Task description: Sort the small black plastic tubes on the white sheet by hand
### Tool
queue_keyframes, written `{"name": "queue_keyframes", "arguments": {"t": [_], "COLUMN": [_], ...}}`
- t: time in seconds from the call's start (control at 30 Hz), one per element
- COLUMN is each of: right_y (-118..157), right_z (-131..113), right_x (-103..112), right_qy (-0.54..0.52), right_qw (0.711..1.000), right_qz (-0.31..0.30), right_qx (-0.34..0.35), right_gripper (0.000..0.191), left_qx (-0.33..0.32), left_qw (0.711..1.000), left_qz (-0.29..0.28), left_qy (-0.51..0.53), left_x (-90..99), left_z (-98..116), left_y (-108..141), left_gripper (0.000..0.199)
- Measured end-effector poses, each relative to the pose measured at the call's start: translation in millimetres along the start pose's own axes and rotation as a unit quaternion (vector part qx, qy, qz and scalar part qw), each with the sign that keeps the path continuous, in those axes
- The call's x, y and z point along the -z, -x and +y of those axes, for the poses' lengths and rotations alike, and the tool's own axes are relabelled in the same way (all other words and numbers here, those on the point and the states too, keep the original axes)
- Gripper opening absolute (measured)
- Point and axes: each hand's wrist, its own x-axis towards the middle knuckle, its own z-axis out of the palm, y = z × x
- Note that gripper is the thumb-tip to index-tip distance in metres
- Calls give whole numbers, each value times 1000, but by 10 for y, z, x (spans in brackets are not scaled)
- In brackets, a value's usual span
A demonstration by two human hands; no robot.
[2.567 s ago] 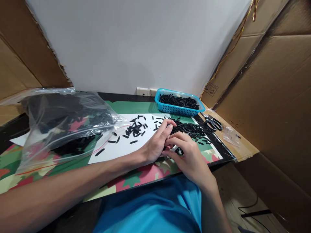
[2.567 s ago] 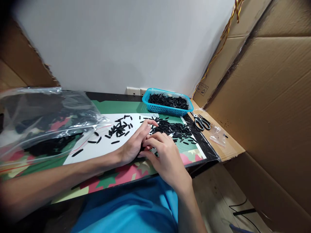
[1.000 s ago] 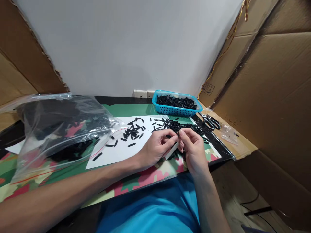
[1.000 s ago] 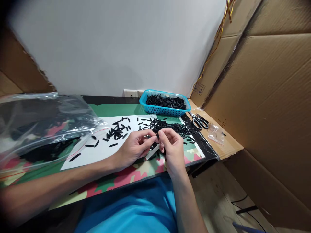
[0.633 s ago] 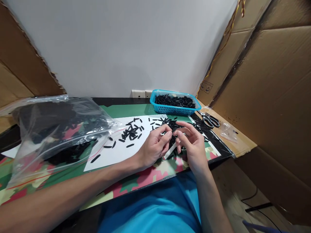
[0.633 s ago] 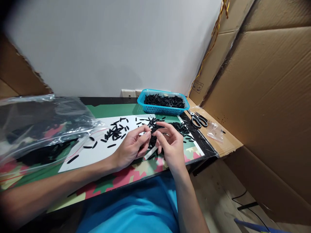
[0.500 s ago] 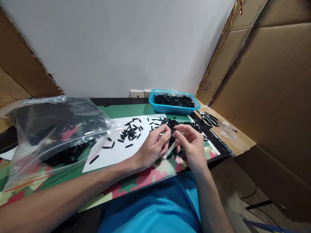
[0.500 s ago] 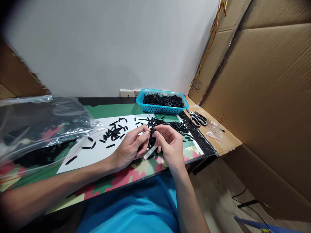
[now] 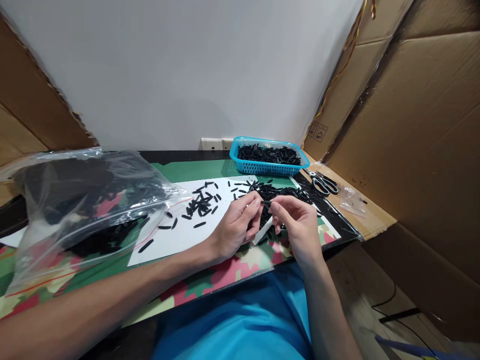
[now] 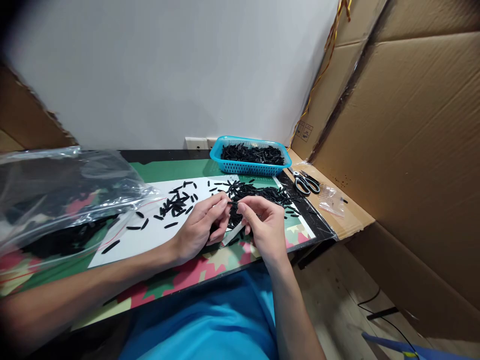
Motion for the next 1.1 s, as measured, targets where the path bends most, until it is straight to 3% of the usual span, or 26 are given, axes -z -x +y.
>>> {"name": "queue_keyframes", "arguments": {"t": [0.33,0.67,1.1], "right_y": [8,45,115], "right_z": [-28,-63,-61], "right_x": [-7,-34,-54], "right_qy": [30,98,210], "right_qw": [1000,994,965], "right_qz": [0,13,-15], "right_qx": [9,50,154], "right_gripper": [21,20,9], "left_qx": [-7,14,32], "left_qw": [1000,1000,999], "left_qz": [0,-5,-13], "left_qy": [9,15,26], "left_x": [-7,3,-28], "left_z": [0,4,20], "left_y": [-3,16,40], "left_gripper": [39,29,28]}}
